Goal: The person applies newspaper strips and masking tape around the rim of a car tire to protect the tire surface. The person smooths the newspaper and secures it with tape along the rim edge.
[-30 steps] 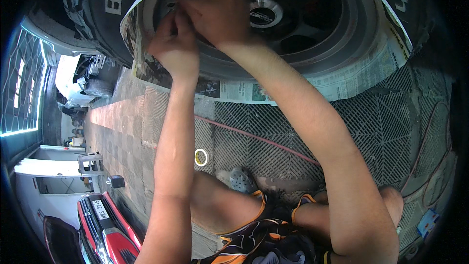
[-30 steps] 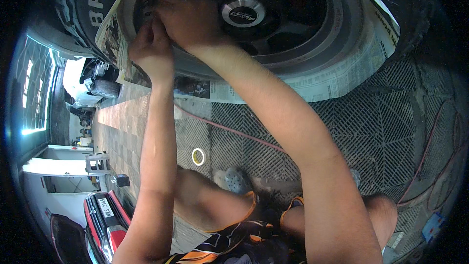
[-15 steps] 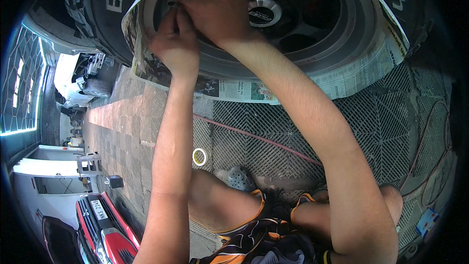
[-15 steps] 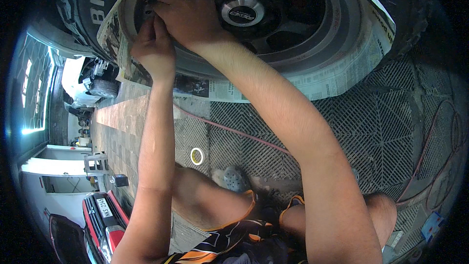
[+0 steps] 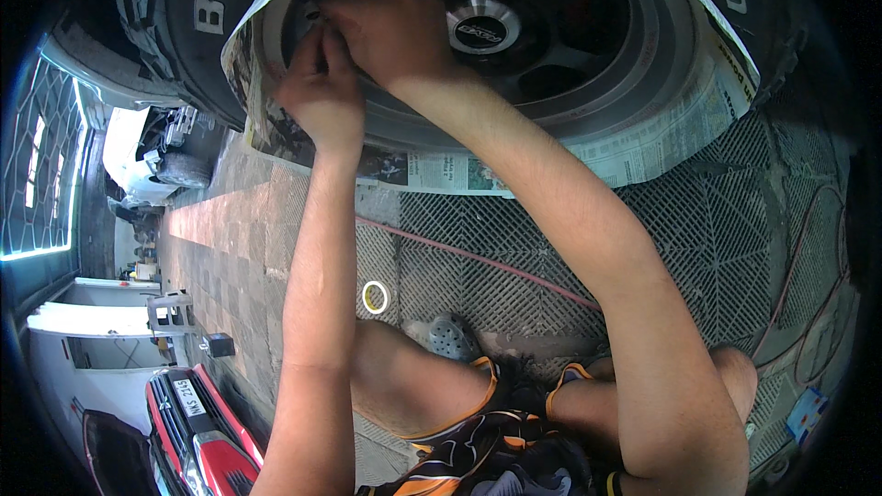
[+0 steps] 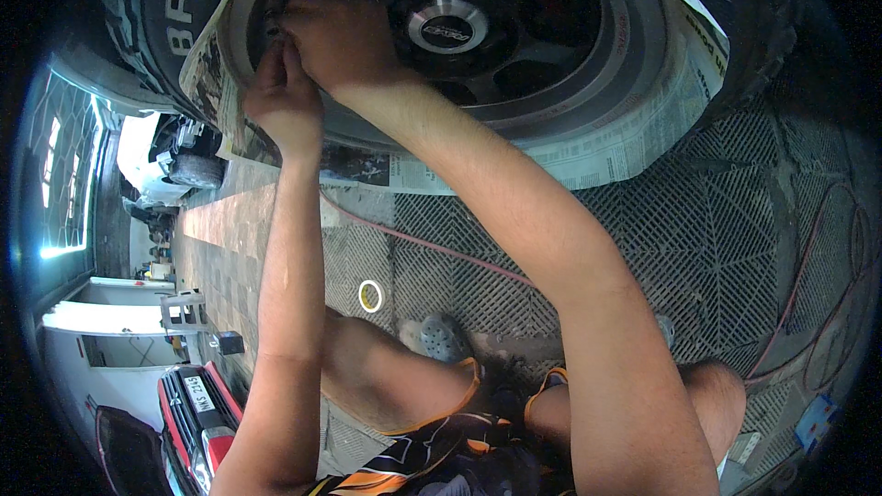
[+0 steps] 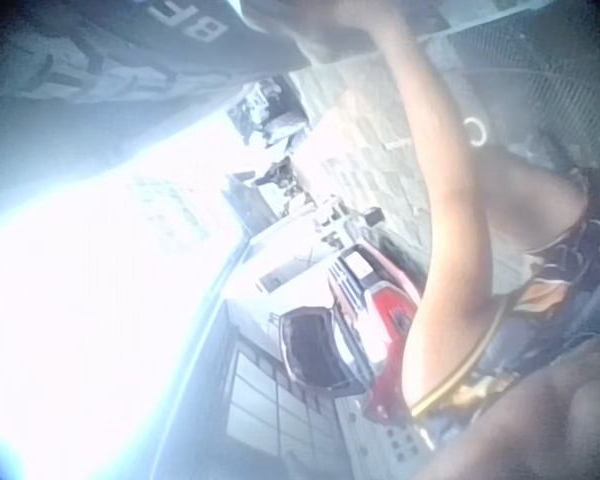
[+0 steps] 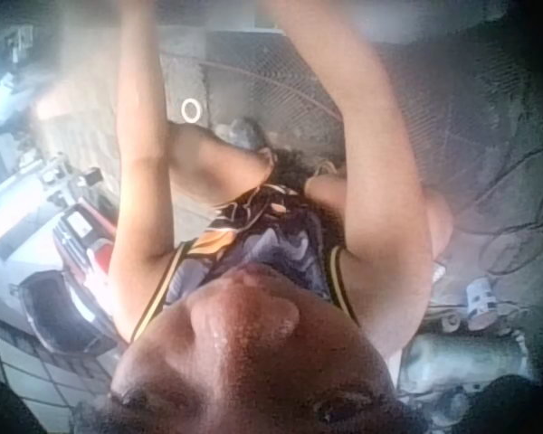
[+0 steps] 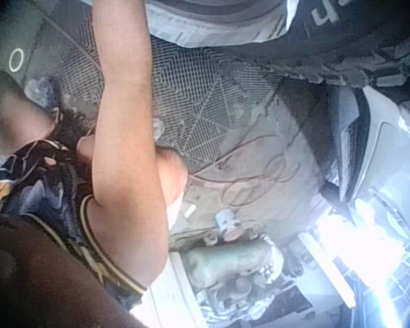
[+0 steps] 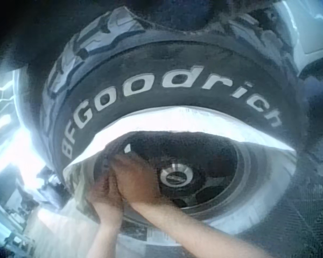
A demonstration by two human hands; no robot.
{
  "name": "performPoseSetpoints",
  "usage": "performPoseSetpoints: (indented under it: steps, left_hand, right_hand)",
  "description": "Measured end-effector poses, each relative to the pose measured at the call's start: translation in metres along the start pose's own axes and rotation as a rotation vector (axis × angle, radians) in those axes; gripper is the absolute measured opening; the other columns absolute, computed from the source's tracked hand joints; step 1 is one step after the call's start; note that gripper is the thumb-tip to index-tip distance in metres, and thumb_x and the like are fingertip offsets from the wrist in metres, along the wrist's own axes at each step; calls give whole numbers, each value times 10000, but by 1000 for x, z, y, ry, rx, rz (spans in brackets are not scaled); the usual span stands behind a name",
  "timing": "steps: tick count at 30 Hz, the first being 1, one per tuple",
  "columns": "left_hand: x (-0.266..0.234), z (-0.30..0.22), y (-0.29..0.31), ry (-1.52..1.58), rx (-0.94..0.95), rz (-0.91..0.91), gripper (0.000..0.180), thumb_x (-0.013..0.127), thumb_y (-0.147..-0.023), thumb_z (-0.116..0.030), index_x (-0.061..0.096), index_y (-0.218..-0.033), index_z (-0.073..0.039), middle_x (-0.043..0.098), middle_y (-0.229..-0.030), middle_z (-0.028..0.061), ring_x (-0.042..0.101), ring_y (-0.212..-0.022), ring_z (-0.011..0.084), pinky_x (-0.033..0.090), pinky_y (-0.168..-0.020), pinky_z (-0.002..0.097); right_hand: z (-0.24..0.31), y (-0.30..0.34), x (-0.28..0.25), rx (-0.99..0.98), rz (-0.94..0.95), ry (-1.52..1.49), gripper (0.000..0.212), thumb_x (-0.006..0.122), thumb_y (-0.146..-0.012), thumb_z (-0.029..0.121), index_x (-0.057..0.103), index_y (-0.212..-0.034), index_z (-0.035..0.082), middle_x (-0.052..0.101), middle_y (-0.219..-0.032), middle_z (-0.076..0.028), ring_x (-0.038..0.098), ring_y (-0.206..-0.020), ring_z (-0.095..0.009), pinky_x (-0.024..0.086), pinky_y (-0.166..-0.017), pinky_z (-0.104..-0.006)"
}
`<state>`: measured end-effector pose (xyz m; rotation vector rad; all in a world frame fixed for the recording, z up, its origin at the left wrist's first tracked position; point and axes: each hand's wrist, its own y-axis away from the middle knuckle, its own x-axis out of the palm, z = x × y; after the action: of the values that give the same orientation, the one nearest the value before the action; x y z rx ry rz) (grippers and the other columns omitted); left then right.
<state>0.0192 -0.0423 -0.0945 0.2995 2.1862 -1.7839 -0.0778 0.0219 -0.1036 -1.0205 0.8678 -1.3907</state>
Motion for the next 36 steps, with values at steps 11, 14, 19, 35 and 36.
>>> performPoseSetpoints:
  steps: [11, 14, 19, 35, 36]
  left_hand:
    - [4, 20, -4, -94, 199, -96, 188, 700, -947, -217, 802, -1023, -79, 750, -851, 179, 720, -726, 350, 570, -715, 408]
    - [3, 22, -3, -209, 260, -122, 226, 696, -976, -243, 797, -1057, -58, 763, -896, 186, 747, -739, 342, 573, -666, 400]
    - [0, 21, 1, -342, 175, -130, 196, 677, -967, -248, 792, -1019, -99, 749, -841, 165, 718, -697, 363, 555, -617, 430]
    - [-7, 33, -5, -391, 186, -101, 175, 662, -962, -224, 759, -1047, -105, 750, -858, 141, 732, -717, 356, 569, -635, 441]
    - [-7, 33, -5, -399, 188, -98, 176, 660, -963, -225, 759, -1046, -105, 750, -857, 140, 732, -719, 356, 569, -636, 440]
  right_hand:
    - [7, 6, 9, 337, 51, -226, 128, 711, -881, 220, 803, -945, 160, 760, -939, -66, 740, -855, -288, 602, -778, -428]
    - [8, 1, 3, 330, 84, -229, 163, 679, -920, 170, 789, -1009, 89, 763, -954, -129, 747, -824, -299, 597, -743, -410]
    - [6, -14, -11, 582, 351, -298, 210, 650, -912, 154, 792, -1033, 58, 750, -1003, -214, 741, -923, -369, 565, -832, -444]
    - [8, -43, -25, 1457, 523, -1107, 202, 550, -1041, 166, 683, -1048, 14, 723, -919, -90, 714, -839, -192, 572, -711, -291]
    - [5, -41, -23, 1462, 544, -1213, 196, 546, -1043, 164, 679, -1039, 20, 712, -911, -82, 698, -831, -185, 563, -705, -287]
